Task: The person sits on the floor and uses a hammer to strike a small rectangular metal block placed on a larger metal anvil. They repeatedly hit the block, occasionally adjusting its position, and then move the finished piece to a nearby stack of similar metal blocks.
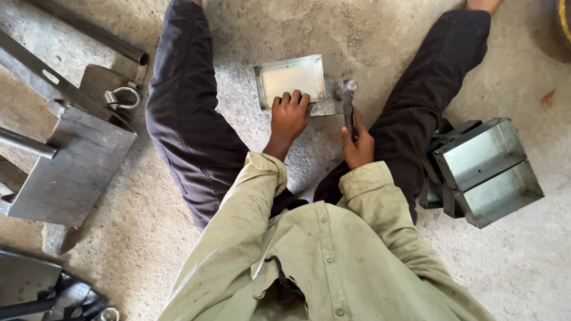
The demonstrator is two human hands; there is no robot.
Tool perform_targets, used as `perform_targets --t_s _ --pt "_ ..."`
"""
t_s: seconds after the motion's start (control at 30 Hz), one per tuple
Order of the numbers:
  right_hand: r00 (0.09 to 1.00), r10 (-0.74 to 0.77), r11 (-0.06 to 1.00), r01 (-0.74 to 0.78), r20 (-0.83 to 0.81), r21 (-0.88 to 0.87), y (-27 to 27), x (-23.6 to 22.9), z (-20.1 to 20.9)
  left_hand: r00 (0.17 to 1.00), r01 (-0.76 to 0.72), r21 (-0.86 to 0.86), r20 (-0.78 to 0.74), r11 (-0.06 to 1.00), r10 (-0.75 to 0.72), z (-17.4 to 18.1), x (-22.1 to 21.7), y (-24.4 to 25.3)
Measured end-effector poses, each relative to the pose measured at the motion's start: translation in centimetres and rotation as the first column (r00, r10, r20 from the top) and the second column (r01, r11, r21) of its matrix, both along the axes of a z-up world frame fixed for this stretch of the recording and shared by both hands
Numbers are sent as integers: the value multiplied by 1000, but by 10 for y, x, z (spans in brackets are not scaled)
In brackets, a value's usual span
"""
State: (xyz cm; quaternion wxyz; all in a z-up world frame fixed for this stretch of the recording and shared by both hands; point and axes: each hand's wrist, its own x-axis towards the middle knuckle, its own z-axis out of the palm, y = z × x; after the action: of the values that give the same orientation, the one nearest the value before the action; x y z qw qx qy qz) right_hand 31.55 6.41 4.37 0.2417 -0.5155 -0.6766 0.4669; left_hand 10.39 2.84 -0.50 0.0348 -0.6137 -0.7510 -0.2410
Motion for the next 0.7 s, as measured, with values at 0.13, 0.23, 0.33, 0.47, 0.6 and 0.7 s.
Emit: perform_targets --t_s 0.13,0.23,0.33,0.47,0.6,0.7 --pt "990 1 1000 3 -141 24 -6 -4 32 1000 -6 36 -12 999 6 -1 -1 5" --pt "971 40 998 -27 -237 60 -12 -2 58 1000 -6 73 -12 997 7 -8 -1 3" --pt "978 162 946 -116 -131 303 -7 -4 72 1000 0 108 -4 994 1 -13 -2 2" --pt "956 287 882 -290 65 371 11 -11 75 1000 2 90 1 996 -2 -11 0 3" --pt "953 273 905 -301 133 301 18 -12 82 1000 -3 92 -19 996 5 -6 -8 8" --pt "977 153 940 -190 147 284 6 -3 87 999 -3 91 -36 996 6 -10 -2 2"
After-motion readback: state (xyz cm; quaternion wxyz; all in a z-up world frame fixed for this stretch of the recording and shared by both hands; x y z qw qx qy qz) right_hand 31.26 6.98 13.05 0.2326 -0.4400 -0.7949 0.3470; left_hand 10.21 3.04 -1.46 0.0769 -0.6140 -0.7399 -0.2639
